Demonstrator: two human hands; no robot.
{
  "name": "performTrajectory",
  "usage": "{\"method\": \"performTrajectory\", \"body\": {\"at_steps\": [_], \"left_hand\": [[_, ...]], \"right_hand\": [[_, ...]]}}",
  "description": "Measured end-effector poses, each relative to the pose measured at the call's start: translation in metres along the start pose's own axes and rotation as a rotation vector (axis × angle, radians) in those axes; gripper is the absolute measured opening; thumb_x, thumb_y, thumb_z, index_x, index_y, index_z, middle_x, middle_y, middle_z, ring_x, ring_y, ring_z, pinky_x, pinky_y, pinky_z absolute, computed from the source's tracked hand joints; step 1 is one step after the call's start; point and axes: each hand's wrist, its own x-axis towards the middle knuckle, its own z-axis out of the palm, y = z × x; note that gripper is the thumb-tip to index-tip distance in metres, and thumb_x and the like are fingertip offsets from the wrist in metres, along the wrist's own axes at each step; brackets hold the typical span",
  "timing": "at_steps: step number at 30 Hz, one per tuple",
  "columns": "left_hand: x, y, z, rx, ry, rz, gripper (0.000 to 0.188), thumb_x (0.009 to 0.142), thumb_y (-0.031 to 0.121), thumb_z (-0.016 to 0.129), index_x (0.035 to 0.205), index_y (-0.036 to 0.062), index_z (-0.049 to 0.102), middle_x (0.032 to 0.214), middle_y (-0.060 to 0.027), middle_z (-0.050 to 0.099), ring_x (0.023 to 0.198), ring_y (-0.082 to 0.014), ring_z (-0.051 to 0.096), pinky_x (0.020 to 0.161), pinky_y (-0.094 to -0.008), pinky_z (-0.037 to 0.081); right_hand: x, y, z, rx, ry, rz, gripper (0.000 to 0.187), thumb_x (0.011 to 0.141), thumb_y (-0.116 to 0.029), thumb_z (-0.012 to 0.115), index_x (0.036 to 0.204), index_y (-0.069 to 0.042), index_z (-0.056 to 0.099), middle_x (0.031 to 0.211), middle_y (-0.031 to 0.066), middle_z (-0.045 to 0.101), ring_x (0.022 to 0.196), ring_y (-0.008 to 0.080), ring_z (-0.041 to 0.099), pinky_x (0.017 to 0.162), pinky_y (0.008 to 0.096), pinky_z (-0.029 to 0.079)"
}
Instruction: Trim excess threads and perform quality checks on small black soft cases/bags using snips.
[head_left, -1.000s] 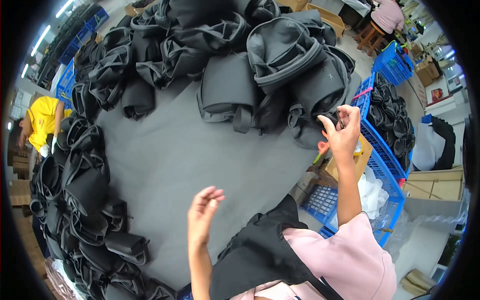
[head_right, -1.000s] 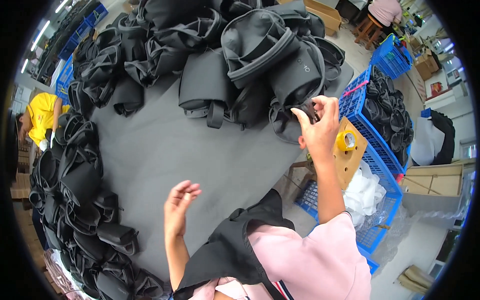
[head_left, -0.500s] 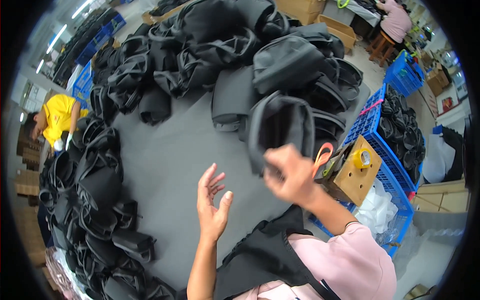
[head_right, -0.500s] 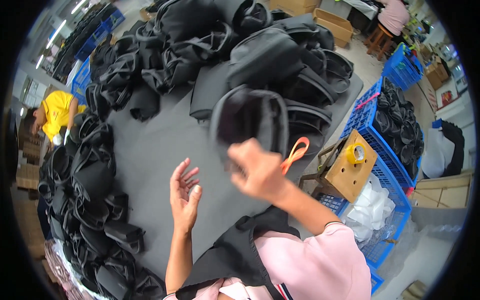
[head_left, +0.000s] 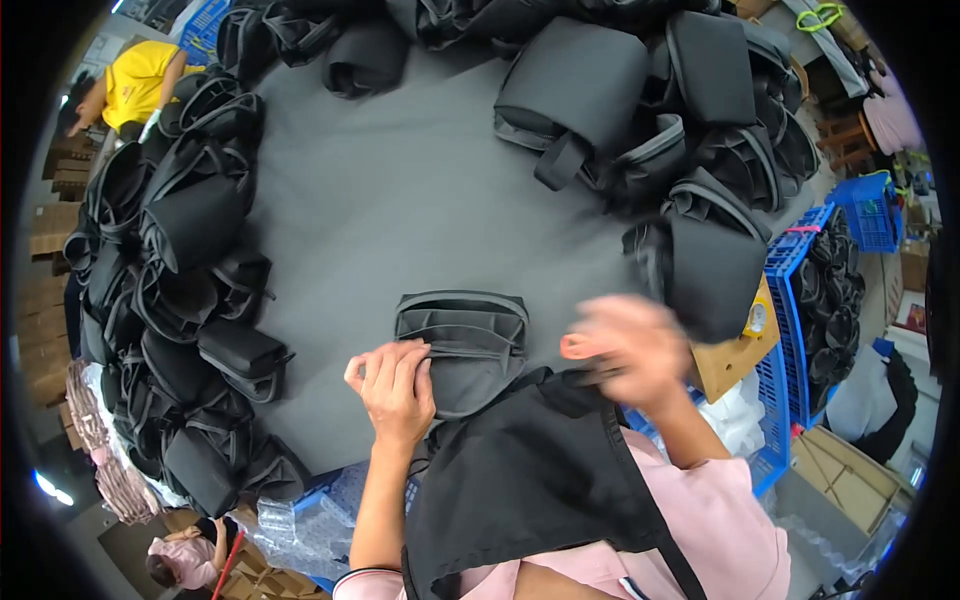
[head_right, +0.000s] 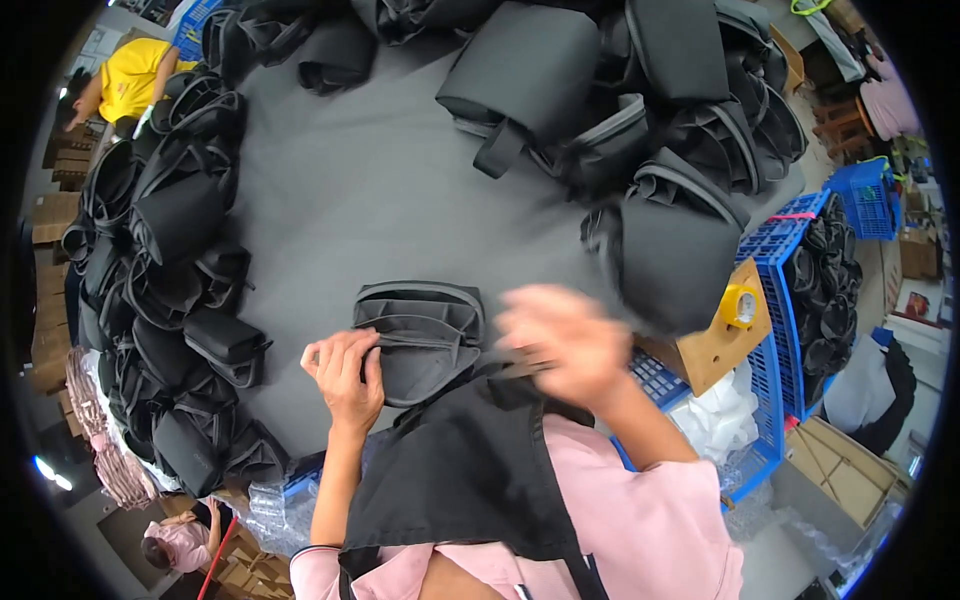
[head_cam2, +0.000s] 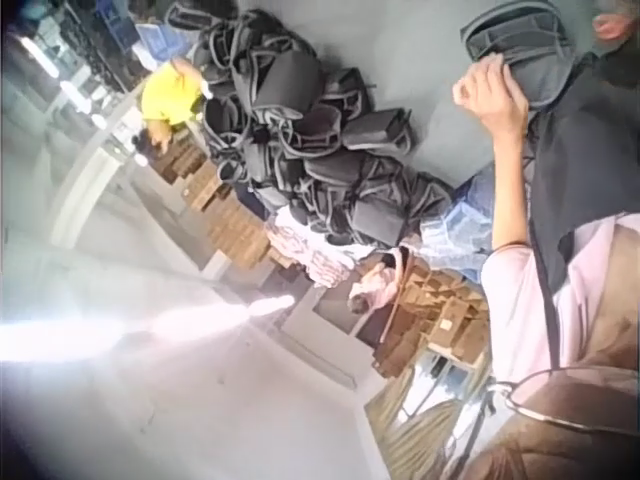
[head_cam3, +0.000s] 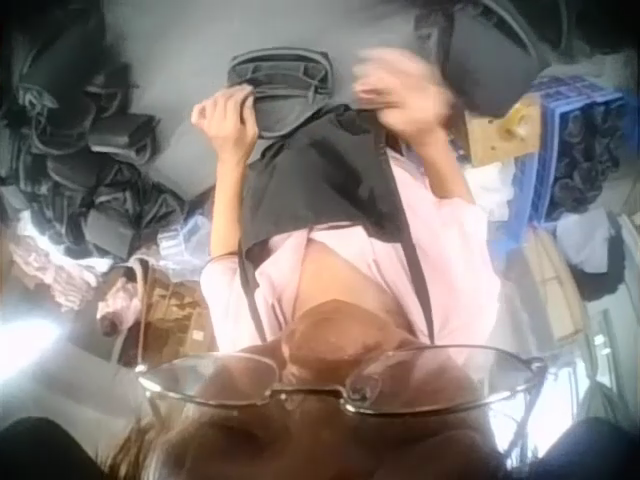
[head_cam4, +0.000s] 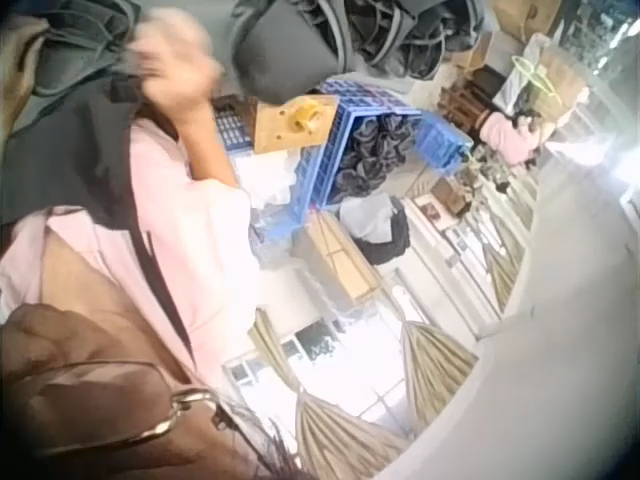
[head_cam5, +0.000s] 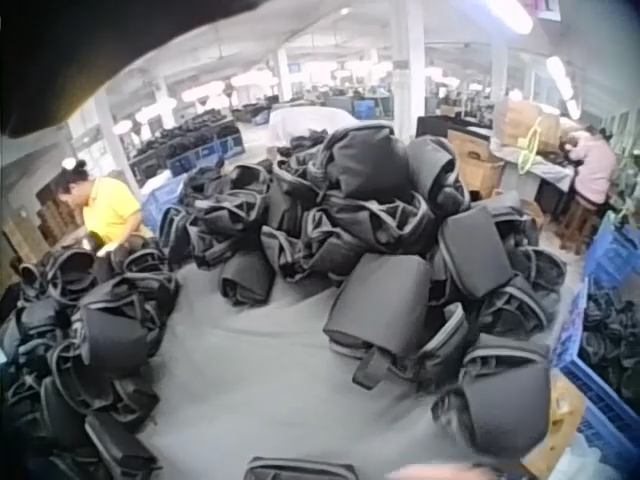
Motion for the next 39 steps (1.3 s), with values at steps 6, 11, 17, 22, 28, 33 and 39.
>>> {"method": "performTrajectory", "body": {"at_steps": [6, 11, 17, 22, 28, 33, 39], "left_hand": [[-0.005, 0.026, -0.004, -0.176, -0.628, -0.096, 0.037, 0.084, 0.035, 0.058, 0.104, 0.0035, 0.06, 0.091, -0.0109, 0.062, 0.085, -0.0311, 0.06, 0.082, -0.0384, 0.044], [0.027, 0.044, -0.001, -0.21, -0.887, -0.174, 0.055, 0.081, 0.05, 0.057, 0.107, 0.0011, 0.058, 0.103, -0.0143, 0.056, 0.104, -0.0307, 0.052, 0.088, -0.0405, 0.042], [0.02, 0.053, 0.008, -0.119, -0.926, -0.149, 0.054, 0.081, 0.047, 0.057, 0.108, -0.0002, 0.057, 0.103, -0.0171, 0.055, 0.102, -0.0328, 0.053, 0.086, -0.0406, 0.042], [0.028, 0.074, 0.029, -0.135, -0.864, -0.406, 0.048, 0.082, 0.045, 0.055, 0.101, 0.0004, 0.06, 0.092, -0.0183, 0.063, 0.088, -0.0352, 0.06, 0.08, -0.0415, 0.045], [0.012, 0.042, 0.045, -0.231, -0.75, -0.424, 0.036, 0.081, 0.03, 0.059, 0.092, -0.0041, 0.059, 0.084, -0.024, 0.061, 0.08, -0.0372, 0.06, 0.073, -0.0386, 0.046], [0.012, 0.017, 0.032, -0.292, -0.392, -0.388, 0.029, 0.083, 0.021, 0.058, 0.079, -0.0069, 0.048, 0.068, -0.022, 0.05, 0.06, -0.0287, 0.043, 0.062, -0.0384, 0.041], [0.004, 0.012, 0.069, 0.074, -0.215, 0.213, 0.03, 0.083, 0.021, 0.057, 0.091, -0.008, 0.051, 0.09, -0.0246, 0.053, 0.079, -0.0412, 0.05, 0.074, -0.0421, 0.042]], "right_hand": [[-0.058, 0.105, -0.064, -0.739, 0.609, 0.566, 0.017, 0.09, -0.014, 0.055, 0.098, 0.0, 0.062, 0.094, 0.0079, 0.057, 0.085, 0.0139, 0.054, 0.075, 0.0261, 0.044], [-0.083, 0.116, 0.084, 0.125, 0.775, 0.871, 0.015, 0.089, -0.012, 0.053, 0.096, -0.002, 0.061, 0.105, 0.0073, 0.05, 0.073, 0.0111, 0.054, 0.054, 0.021, 0.05], [-0.052, 0.091, 0.121, 0.475, 0.589, 0.696, 0.013, 0.088, -0.003, 0.05, 0.096, 0.003, 0.058, 0.114, 0.0103, 0.049, 0.06, 0.0118, 0.056, 0.055, 0.0228, 0.049], [-0.062, 0.057, 0.097, 0.563, 0.294, 0.797, 0.008, 0.084, -0.002, 0.055, 0.09, -0.004, 0.061, 0.071, 0.0053, 0.059, 0.056, 0.0096, 0.056, 0.052, 0.0235, 0.044], [-0.117, 0.03, 0.041, 0.435, 0.627, 0.848, 0.011, 0.09, -0.006, 0.052, 0.09, -0.001, 0.062, 0.07, -0.0011, 0.058, 0.054, 0.0031, 0.046, 0.05, 0.0189, 0.038], [-0.245, 0.043, 0.015, 0.429, 0.991, 1.379, 0.023, 0.095, -0.022, 0.048, 0.087, -0.004, 0.06, 0.056, -0.0045, 0.039, 0.046, 0.002, 0.036, 0.041, 0.0205, 0.028], [-0.414, 0.008, 0.087, 0.366, 0.961, 1.944, 0.02, 0.091, -0.02, 0.051, 0.087, -0.003, 0.061, 0.057, -0.001, 0.046, 0.045, 0.0066, 0.043, 0.04, 0.0232, 0.036]]}}
